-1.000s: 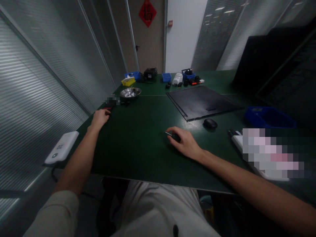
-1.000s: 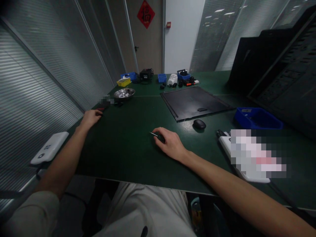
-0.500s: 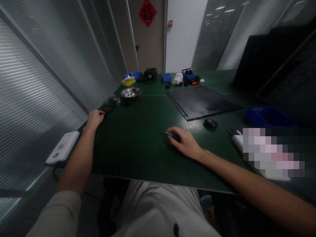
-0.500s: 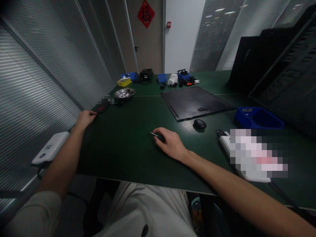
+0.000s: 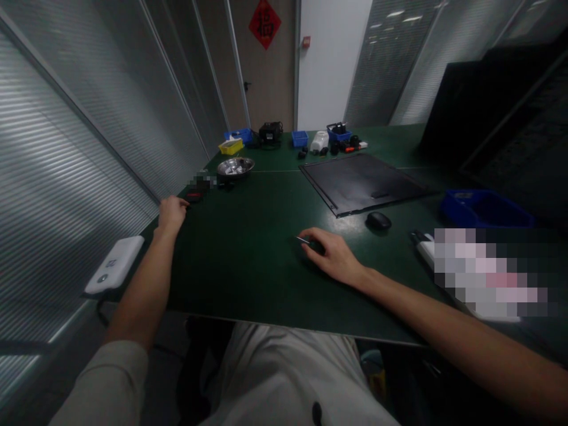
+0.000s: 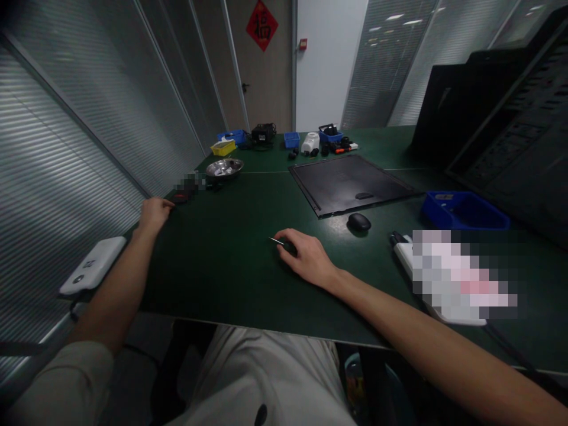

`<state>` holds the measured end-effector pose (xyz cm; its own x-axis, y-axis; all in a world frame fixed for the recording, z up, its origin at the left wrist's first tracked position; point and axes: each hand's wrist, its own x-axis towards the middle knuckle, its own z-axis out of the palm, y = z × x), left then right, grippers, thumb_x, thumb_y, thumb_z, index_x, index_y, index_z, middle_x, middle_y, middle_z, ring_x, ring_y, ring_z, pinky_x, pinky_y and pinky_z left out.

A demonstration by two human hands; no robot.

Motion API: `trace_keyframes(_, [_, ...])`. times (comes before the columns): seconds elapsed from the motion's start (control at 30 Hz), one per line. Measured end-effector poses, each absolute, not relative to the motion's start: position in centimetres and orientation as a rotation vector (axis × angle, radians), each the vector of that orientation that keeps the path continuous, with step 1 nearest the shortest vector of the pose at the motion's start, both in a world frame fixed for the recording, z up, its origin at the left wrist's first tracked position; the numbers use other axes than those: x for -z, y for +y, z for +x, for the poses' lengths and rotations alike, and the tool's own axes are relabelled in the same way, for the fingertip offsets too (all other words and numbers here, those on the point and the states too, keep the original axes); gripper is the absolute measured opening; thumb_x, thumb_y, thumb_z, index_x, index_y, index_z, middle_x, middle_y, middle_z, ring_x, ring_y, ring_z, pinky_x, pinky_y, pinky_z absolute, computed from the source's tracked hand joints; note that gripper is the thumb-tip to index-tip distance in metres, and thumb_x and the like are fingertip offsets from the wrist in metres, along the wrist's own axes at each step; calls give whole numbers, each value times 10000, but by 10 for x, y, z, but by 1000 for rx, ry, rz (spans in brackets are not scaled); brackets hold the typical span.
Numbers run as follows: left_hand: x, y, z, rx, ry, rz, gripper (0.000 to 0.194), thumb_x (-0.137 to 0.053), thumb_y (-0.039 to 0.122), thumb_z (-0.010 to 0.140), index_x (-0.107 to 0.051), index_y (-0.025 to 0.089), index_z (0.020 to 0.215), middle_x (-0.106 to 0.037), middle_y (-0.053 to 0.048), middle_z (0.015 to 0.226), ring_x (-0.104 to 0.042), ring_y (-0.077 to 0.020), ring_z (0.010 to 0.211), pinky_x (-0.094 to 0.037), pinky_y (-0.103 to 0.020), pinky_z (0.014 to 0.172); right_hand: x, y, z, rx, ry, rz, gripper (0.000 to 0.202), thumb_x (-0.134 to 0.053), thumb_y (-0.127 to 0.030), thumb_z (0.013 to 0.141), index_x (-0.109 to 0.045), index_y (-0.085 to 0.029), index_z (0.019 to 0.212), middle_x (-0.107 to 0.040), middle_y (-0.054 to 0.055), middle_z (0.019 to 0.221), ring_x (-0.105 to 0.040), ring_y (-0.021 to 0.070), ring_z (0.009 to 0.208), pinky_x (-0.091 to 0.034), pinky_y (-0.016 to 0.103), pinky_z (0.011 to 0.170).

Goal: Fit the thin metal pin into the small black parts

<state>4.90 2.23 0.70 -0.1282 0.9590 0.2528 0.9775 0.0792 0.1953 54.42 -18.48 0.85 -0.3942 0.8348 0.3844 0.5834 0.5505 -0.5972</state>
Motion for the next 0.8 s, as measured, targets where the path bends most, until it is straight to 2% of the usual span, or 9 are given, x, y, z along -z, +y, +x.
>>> trace_keyframes(0.17, [-9,18,54,489,-2247,-1979,341,-558,141,885,-741,139,1173,-718,-136,1175,-632,-307,1153,-467,-412,1065,-6,-184,545,-489,-2116,-1129,228,-566,-323,1019,-628,-242,1222,-711,48,1048,-652,177,761,-516,302,666])
trace_keyframes(0.33, [-8,17,54,518,-2344,-1914,256,-567,181,904,-753,137,1073,-731,-141,1137,-651,-307,1090,-491,-404,1010,-4,-184,545,-488,-2120,-1130,230,-564,-331,1023,-627,-244,1226,-709,49,1069,-659,183,799,-517,301,674])
trace_keyframes(0.63, [-9,16,56,479,-2299,-1942,262,-551,172,900,-754,143,1063,-724,-143,1128,-642,-311,1067,-490,-427,1015,-3,-183,545,-461,-2129,-1122,219,-568,-317,1019,-630,-239,1214,-708,48,1054,-654,182,799,-514,306,690])
trace_keyframes(0.8, [-8,15,58,438,-2262,-1955,318,-544,159,911,-750,136,1152,-716,-143,1183,-640,-310,1111,-492,-426,1014,-4,-183,546,-473,-2123,-1117,217,-567,-314,1021,-632,-240,1214,-706,51,1063,-657,188,824,-517,303,681])
